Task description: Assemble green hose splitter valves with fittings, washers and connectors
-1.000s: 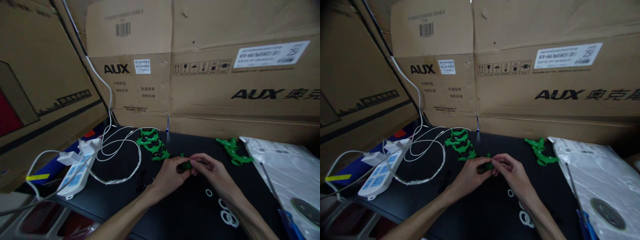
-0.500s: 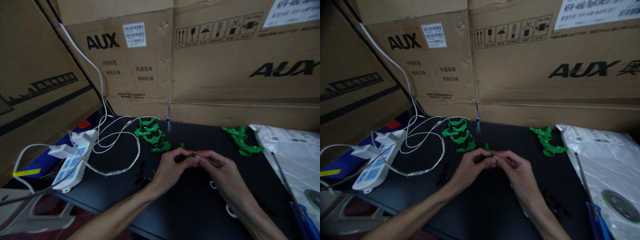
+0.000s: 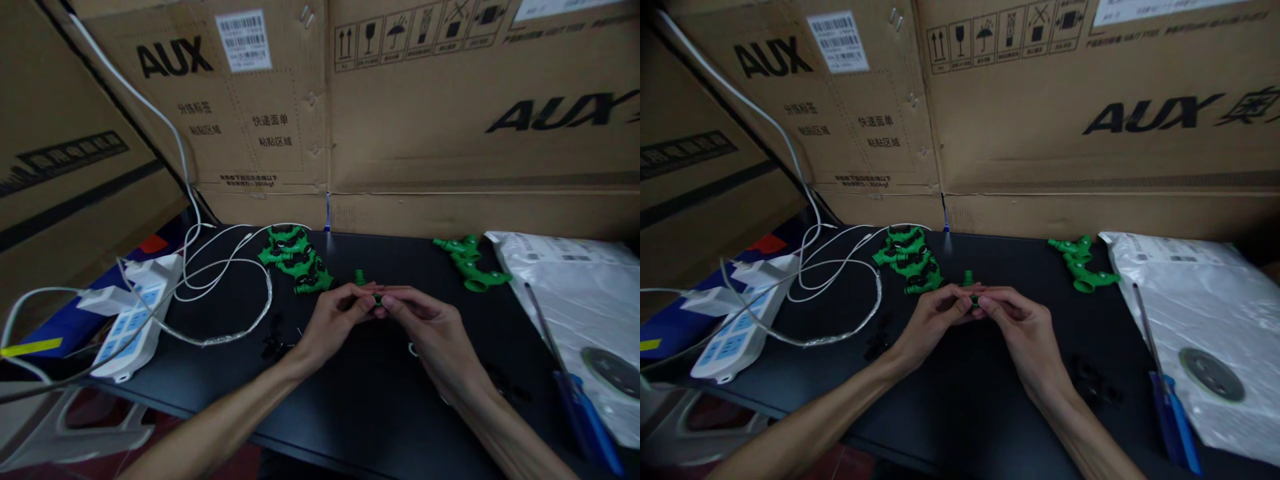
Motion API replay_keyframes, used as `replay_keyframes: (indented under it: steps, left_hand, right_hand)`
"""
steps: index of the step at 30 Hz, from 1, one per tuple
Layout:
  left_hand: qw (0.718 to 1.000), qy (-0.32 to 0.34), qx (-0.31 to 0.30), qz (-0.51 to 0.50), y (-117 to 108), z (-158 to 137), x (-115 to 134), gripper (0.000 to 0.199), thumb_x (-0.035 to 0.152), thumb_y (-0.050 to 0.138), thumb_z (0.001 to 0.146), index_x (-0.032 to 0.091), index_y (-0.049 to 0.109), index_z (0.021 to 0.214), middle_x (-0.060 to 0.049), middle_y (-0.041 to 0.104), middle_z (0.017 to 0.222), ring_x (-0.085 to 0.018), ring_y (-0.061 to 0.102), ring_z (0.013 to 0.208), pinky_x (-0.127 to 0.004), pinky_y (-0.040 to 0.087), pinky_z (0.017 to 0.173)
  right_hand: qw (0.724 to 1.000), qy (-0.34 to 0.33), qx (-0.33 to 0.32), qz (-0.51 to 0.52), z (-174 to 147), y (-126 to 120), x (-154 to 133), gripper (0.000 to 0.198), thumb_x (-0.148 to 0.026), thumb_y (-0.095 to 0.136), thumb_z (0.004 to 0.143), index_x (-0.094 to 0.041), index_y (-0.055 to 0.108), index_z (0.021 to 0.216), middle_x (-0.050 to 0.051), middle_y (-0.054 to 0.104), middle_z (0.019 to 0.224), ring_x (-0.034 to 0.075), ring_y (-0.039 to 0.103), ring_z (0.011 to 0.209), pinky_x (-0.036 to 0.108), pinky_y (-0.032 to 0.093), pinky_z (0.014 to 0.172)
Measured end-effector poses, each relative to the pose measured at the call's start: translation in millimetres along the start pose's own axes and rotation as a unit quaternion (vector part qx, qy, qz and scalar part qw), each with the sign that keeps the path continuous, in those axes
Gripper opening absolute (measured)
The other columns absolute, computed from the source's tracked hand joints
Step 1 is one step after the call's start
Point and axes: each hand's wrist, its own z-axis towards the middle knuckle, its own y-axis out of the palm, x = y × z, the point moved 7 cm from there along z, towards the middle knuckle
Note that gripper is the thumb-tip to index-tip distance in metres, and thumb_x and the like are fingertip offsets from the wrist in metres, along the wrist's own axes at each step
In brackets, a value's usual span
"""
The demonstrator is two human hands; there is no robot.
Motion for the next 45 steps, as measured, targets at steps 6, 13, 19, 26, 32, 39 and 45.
replay_keyframes:
  steps: [6,13,19,26,32,39,45]
  left_hand:
    - [1.0,0.003,0.005,0.006,3,-2,3,0.028,0.041,0.079,0.086,0.014,0.075,0.086,-0.015,0.074,0.124,-0.034,0.054,0.137,-0.048,0.053,0.106]
    - [0.999,0.017,0.019,0.021,3,-4,3,0.027,0.041,0.076,0.088,0.014,0.076,0.089,-0.015,0.074,0.123,-0.033,0.055,0.136,-0.048,0.054,0.104]
    - [0.998,0.039,0.032,0.038,3,-5,5,0.025,0.039,0.076,0.088,0.015,0.073,0.082,-0.014,0.076,0.116,-0.033,0.055,0.137,-0.049,0.054,0.103]
    - [0.997,0.045,0.042,0.054,3,-6,5,0.022,0.037,0.073,0.091,0.016,0.076,0.089,-0.013,0.077,0.114,-0.032,0.055,0.138,-0.05,0.053,0.104]
    - [0.996,0.048,0.051,0.056,2,-6,4,0.019,0.034,0.072,0.092,0.015,0.077,0.09,-0.013,0.077,0.111,-0.032,0.056,0.137,-0.048,0.053,0.104]
    - [0.997,0.038,0.044,0.048,4,-6,4,0.022,0.037,0.074,0.089,0.015,0.074,0.083,-0.013,0.078,0.108,-0.033,0.058,0.135,-0.044,0.057,0.097]
    - [0.988,0.074,0.034,0.132,4,-5,7,0.019,0.033,0.066,0.097,0.017,0.075,0.097,-0.012,0.076,0.118,-0.028,0.06,0.133,-0.044,0.051,0.107]
  right_hand:
    - [1.0,-0.005,0.029,0.007,-2,-2,4,0.016,-0.038,0.087,0.075,-0.025,0.083,0.084,0.003,0.076,0.085,0.013,0.066,0.075,0.027,0.054,0.078]
    - [0.999,-0.003,0.052,0.015,-8,3,6,0.019,-0.04,0.086,0.076,-0.023,0.08,0.083,0.001,0.071,0.076,0.014,0.064,0.074,0.028,0.051,0.074]
    - [0.997,-0.012,0.066,0.037,-11,6,5,0.023,-0.036,0.086,0.077,-0.023,0.071,0.088,-0.001,0.07,0.081,0.012,0.063,0.074,0.027,0.051,0.076]
    - [0.996,0.001,0.075,0.054,-14,7,9,0.025,-0.038,0.086,0.078,-0.021,0.069,0.085,-0.002,0.068,0.075,0.012,0.062,0.074,0.028,0.05,0.078]
    - [0.995,0.014,0.076,0.063,-18,9,10,0.024,-0.037,0.084,0.08,-0.021,0.067,0.087,-0.002,0.067,0.075,0.011,0.061,0.075,0.027,0.048,0.079]
    - [0.994,0.016,0.082,0.068,-20,10,11,0.026,-0.037,0.083,0.081,-0.022,0.064,0.088,-0.004,0.065,0.08,0.01,0.058,0.071,0.026,0.048,0.074]
    - [0.996,0.026,0.078,0.042,-12,6,5,0.029,-0.043,0.082,0.081,-0.022,0.065,0.091,-0.003,0.065,0.081,0.011,0.059,0.072,0.026,0.049,0.071]
